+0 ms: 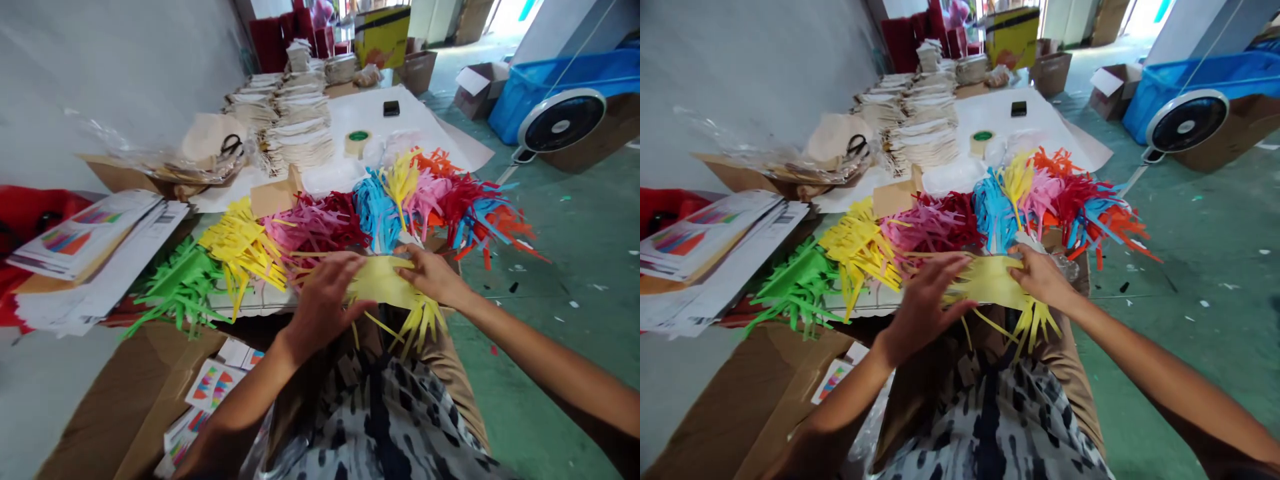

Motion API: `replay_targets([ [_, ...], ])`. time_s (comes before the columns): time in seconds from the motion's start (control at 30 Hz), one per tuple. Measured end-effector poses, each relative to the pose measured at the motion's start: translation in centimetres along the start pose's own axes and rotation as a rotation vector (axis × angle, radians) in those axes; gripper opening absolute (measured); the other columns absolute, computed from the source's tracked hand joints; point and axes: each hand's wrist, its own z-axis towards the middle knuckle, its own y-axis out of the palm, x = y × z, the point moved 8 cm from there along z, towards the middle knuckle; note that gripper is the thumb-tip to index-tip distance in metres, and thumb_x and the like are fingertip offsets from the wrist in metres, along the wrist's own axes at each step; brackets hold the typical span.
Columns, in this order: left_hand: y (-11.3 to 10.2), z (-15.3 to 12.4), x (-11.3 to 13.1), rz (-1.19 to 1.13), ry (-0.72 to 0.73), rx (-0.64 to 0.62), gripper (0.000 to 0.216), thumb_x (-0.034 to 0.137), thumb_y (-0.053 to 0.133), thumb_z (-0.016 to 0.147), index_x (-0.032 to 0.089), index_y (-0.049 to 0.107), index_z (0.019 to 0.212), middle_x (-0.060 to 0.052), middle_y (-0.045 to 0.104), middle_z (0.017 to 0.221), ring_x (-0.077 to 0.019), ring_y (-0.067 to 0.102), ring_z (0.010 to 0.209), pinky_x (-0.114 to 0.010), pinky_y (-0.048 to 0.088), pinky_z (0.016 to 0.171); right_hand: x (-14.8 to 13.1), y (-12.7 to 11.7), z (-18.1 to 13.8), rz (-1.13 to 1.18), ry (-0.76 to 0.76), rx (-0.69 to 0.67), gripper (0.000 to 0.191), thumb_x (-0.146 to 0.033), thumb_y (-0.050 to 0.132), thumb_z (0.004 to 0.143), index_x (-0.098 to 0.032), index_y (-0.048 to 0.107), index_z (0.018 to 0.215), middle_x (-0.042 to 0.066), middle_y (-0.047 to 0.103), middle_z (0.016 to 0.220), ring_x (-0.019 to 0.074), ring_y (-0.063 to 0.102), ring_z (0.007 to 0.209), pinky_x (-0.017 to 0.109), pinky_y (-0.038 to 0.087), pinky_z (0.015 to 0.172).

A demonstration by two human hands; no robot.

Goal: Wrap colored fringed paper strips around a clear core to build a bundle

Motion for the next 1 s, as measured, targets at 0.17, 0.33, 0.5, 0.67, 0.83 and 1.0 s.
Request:
replay_targets([
  [0.17,7.8,-1.3,2.3,-0.088,0.122,-0.141,0.062,0.025,0.068,0.098,0.009,0.047,0.154,-0.018,0.055,0.159,-0.0296,0.046,0.154,-0.046,0.043,0.128,-0.3,-1.0,-0.4,-0.255,0.0,0.003,0.054,-0.038,0.058,0.097,-0.018,0.055,0.146,0.012,0.077,0.104,0.0297,0.072,0.091,0.037,0.05,0.077],
  [0.33,9.6,-2.0,2.3,-0.025,0.116,-0.094,0.042,0.01,0.053,0.101,0.012,0.062,0.142,-0.014,0.068,0.146,-0.0288,0.061,0.141,-0.047,0.056,0.114,-4.3,-1.4,-5.1,-0.503,-0.382,0.149,0.062,-0.044,0.064,0.097,-0.018,0.052,0.152,0.019,0.058,0.152,0.0405,0.053,0.139,0.061,0.038,0.115],
  [0.5,7.9,-1.7,3.2,-0.018,0.142,-0.036,0.03,0.013,0.057,0.101,0.011,0.069,0.128,-0.013,0.078,0.126,-0.0275,0.072,0.117,-0.044,0.061,0.098,-3.8,1.5,-8.4,-0.452,-0.528,0.067,0.051,-0.031,0.06,0.101,-0.016,0.057,0.15,0.016,0.065,0.145,0.0347,0.057,0.132,0.054,0.044,0.109],
  [0.67,6.7,-0.9,2.0,-0.157,0.03,-0.147,0.017,0.018,0.055,0.104,0.016,0.072,0.103,-0.008,0.079,0.106,-0.0223,0.071,0.099,-0.037,0.058,0.087,-2.4,0.7,-7.6,-0.318,-0.494,0.059,0.029,-0.024,0.053,0.105,-0.02,0.071,0.128,0.011,0.075,0.13,0.0284,0.065,0.119,0.048,0.047,0.101],
  [0.83,6.2,-0.4,0.0,-0.214,-0.116,-0.257,0.021,0.026,0.053,0.107,0.019,0.07,0.098,-0.008,0.077,0.102,-0.022,0.069,0.096,-0.037,0.054,0.084,-2.9,-0.5,-6.7,-0.23,-0.43,0.027,0.021,-0.027,0.054,0.106,-0.02,0.073,0.11,0.01,0.078,0.114,0.0257,0.07,0.104,0.045,0.048,0.093],
  [1.0,6.0,-0.5,0.1,-0.211,0.001,-0.265,0.02,0.022,0.052,0.106,0.019,0.067,0.094,-0.009,0.077,0.113,-0.0233,0.067,0.105,-0.038,0.054,0.093,-2.9,0.0,-6.9,-0.33,-0.461,0.037,0.048,-0.042,0.065,0.1,-0.024,0.06,0.144,0.016,0.056,0.156,0.0368,0.054,0.137,0.056,0.042,0.107],
])
